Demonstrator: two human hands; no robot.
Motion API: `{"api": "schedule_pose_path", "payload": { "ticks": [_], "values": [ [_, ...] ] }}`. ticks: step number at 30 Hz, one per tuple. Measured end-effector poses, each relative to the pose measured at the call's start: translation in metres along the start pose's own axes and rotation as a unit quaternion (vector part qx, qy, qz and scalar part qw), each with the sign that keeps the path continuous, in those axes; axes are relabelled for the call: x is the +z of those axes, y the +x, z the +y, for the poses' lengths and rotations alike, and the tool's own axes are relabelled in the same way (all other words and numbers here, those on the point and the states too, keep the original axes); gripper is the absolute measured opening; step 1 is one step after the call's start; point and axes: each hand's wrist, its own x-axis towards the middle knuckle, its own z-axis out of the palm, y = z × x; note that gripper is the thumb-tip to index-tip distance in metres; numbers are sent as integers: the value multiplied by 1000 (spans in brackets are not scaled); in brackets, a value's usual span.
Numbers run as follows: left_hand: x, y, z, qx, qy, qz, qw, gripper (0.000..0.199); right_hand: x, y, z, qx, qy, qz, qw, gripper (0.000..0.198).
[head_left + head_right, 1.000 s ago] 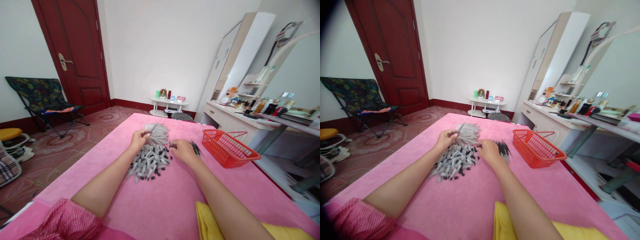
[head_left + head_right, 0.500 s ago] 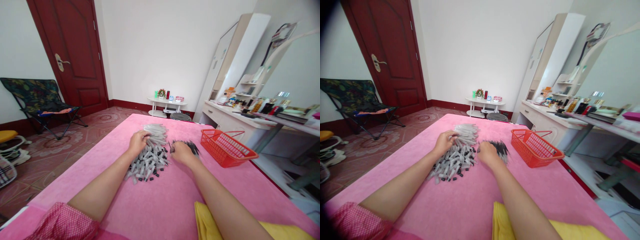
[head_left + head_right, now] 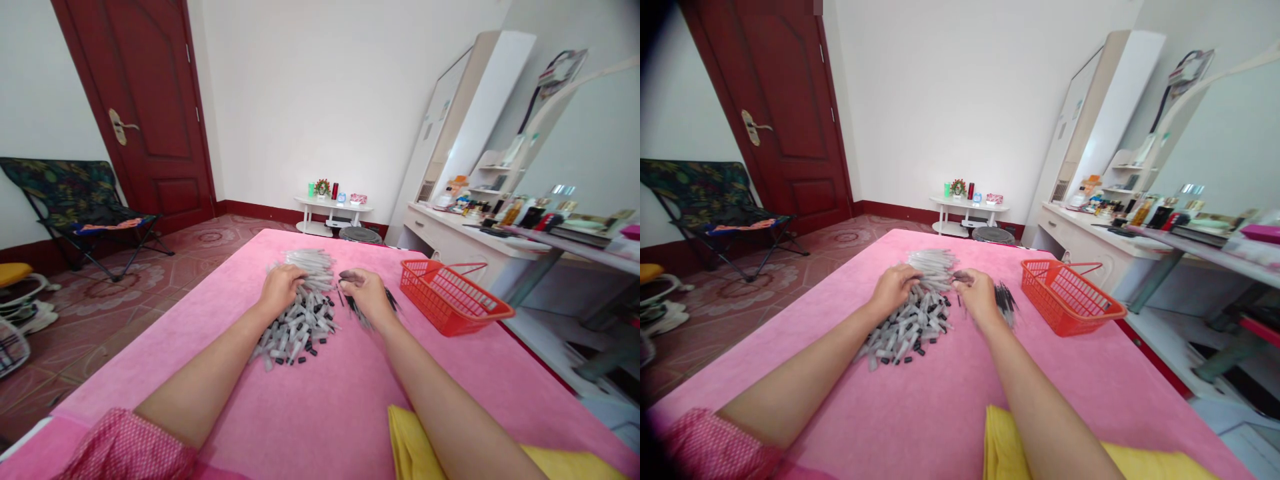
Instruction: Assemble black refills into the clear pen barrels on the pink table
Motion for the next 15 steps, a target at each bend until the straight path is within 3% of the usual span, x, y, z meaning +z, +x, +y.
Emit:
{"api": "schedule_pose_path", "payload": {
  "ticks": [15],
  "values": [
    [-2, 1, 7, -1, 15, -28, 1000, 20, 2, -2, -3, -22, -53, 6, 998, 17]
  ]
}}
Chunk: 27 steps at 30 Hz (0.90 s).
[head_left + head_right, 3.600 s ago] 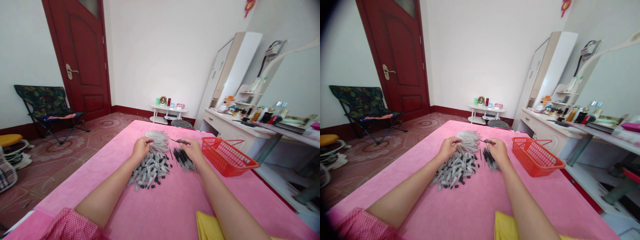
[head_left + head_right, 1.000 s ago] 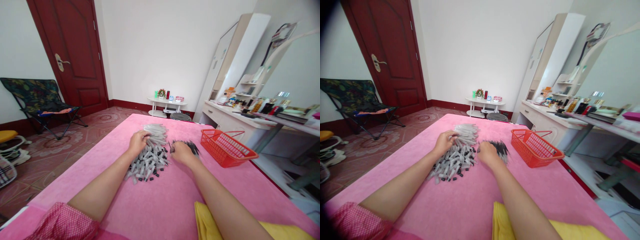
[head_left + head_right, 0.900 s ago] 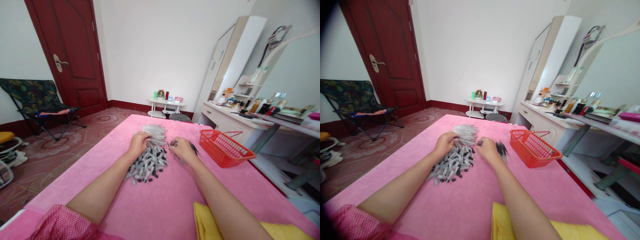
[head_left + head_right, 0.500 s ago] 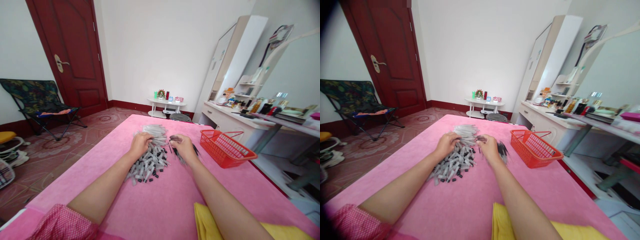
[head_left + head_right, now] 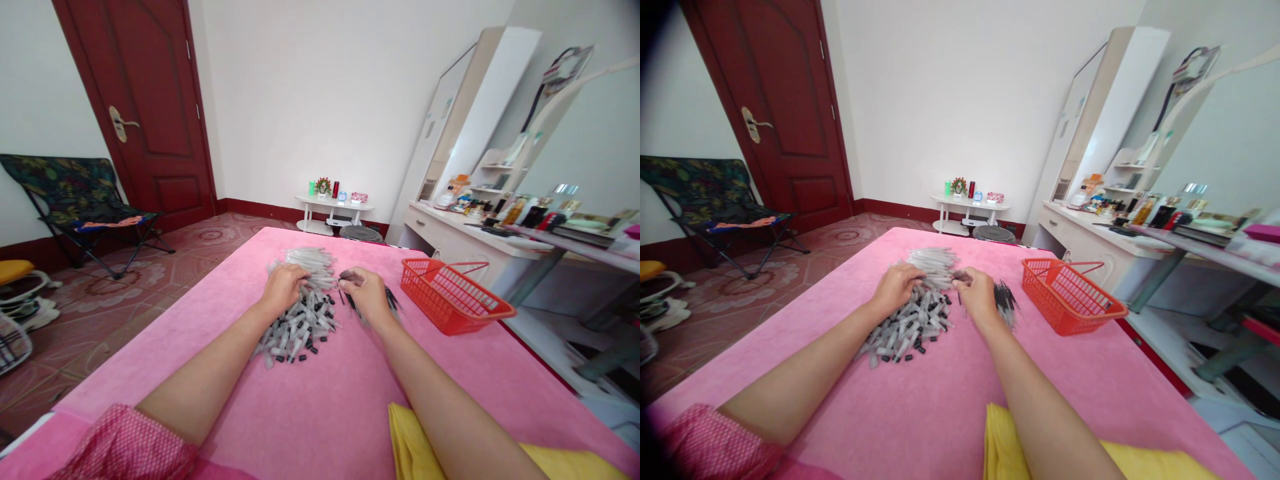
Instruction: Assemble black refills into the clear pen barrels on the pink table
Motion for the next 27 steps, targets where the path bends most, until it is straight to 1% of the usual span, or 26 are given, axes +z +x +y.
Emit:
{"api": "schedule_pose_path", "payload": {
  "ticks": [11, 23, 26, 27],
  "values": [
    [-2, -1, 3, 3, 9, -5, 1000, 19, 0, -1, 0, -21, -17, 6, 1000, 17],
    [-3, -1, 6, 13, 2, -3, 1000, 21, 1, -1, 3, -25, -49, 3, 998, 17],
    [-3, -1, 8, 16, 1, 1, 1000, 22, 1, -3, 1, -18, -80, -5, 997, 17],
    [-3, -1, 8, 18, 1, 2, 1000, 22, 1, -4, 1, -15, -97, -11, 995, 21]
  ]
}}
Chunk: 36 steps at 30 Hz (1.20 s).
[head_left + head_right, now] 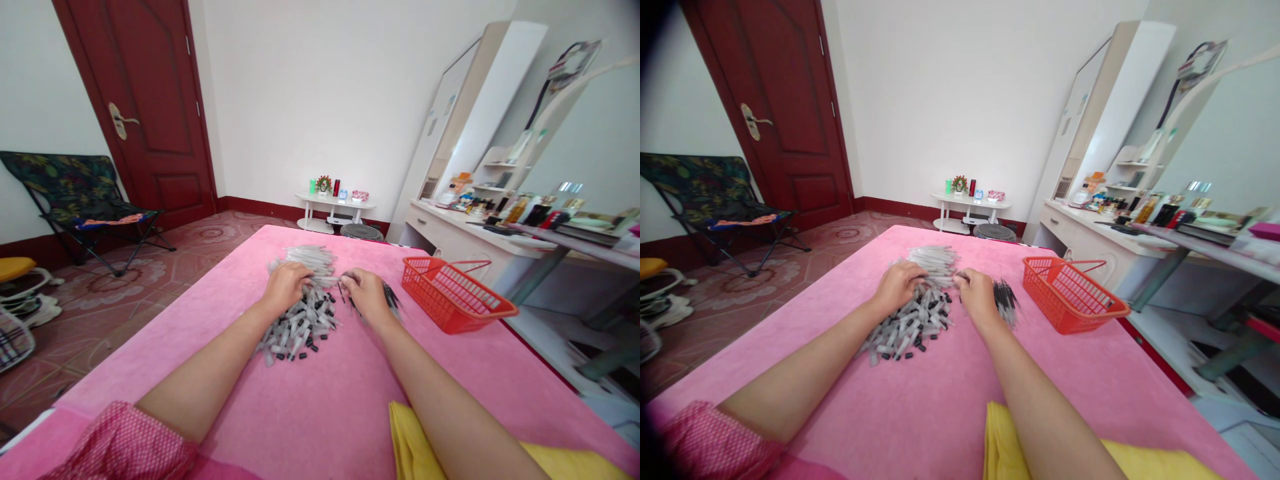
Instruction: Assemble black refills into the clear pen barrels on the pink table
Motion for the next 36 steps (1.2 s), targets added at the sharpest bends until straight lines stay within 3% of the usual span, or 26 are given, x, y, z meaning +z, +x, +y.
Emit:
{"api": "schedule_pose_path", "payload": {
  "ticks": [4, 9, 13, 18, 22, 26, 31, 36],
  "values": [
    [-1, 0, 0, 1, 0, 5, 1000, 20, 0, -2, 0, 20, -27, -24, 999, 39],
    [-1, 0, 0, -7, 1, 4, 1000, 20, -2, 0, 2, -15, -18, -13, 1000, 22],
    [0, 0, 0, -5, -6, 7, 1000, 21, -5, -1, -1, 0, -78, -13, 997, 37],
    [1, 0, 0, -7, -8, 12, 1000, 21, -6, -3, -5, -28, -81, -6, 996, 24],
    [1, 0, 0, 2, -6, 9, 1000, 21, -5, -3, -5, -6, -91, -19, 996, 42],
    [0, 1, 2, 3, -2, 6, 1000, 20, -4, -3, -5, -20, -90, 13, 996, 32],
    [0, 1, 1, 7, -15, 5, 1000, 21, -6, -2, -5, 2, -98, 5, 995, 44],
    [2, 0, -3, -11, -27, 19, 999, 20, -6, -1, -4, -29, -78, 5, 996, 28]
  ]
}}
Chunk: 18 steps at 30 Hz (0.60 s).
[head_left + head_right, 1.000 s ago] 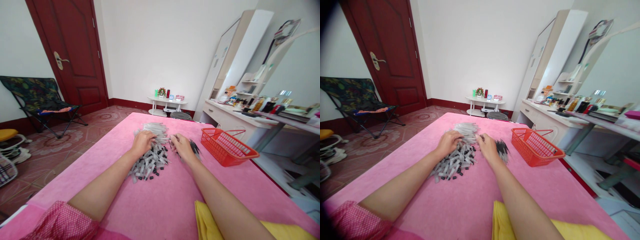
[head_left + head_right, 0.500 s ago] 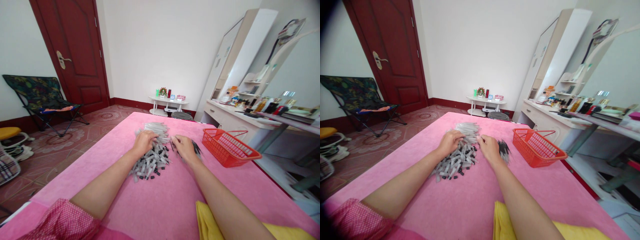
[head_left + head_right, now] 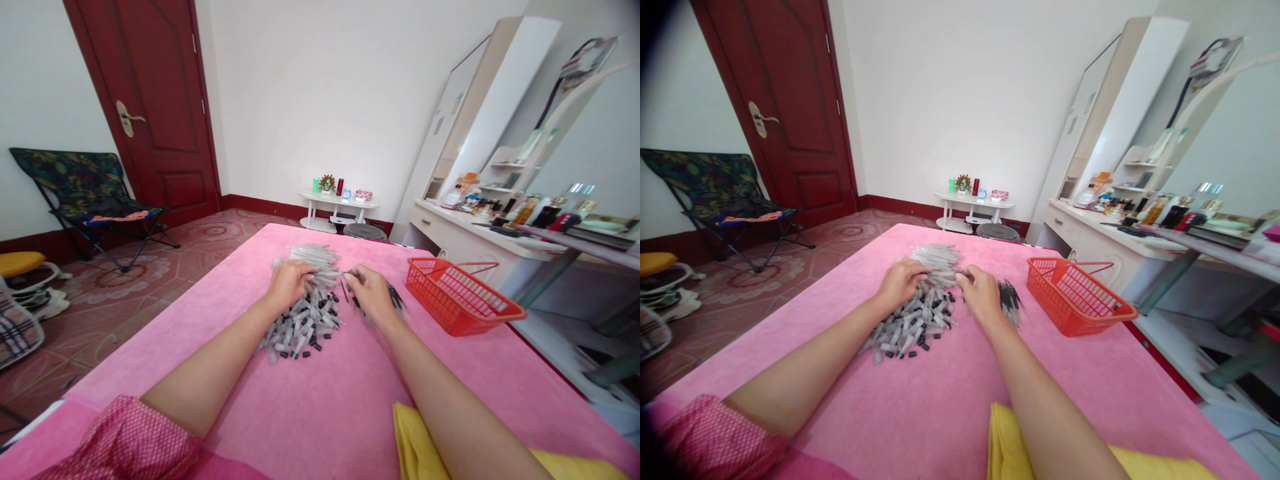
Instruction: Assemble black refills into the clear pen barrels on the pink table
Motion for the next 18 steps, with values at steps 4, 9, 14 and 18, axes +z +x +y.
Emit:
{"api": "schedule_pose_path", "payload": {
  "ticks": [4, 9, 14, 18],
  "values": [
    [0, 0, 0, 9, 3, 0, 1000, 19, 1, -1, -1, 14, -4, -12, 1000, 31],
    [-1, 1, 1, 26, -1, -7, 1000, 18, 0, -2, -4, 17, -2, -17, 1000, 37],
    [-1, 1, 0, 21, -2, -3, 1000, 18, -1, -1, -5, 13, 14, -17, 1000, 36],
    [0, 1, 0, 28, 2, -11, 1000, 18, -1, -2, -5, 5, 0, -15, 1000, 32]
  ]
}}
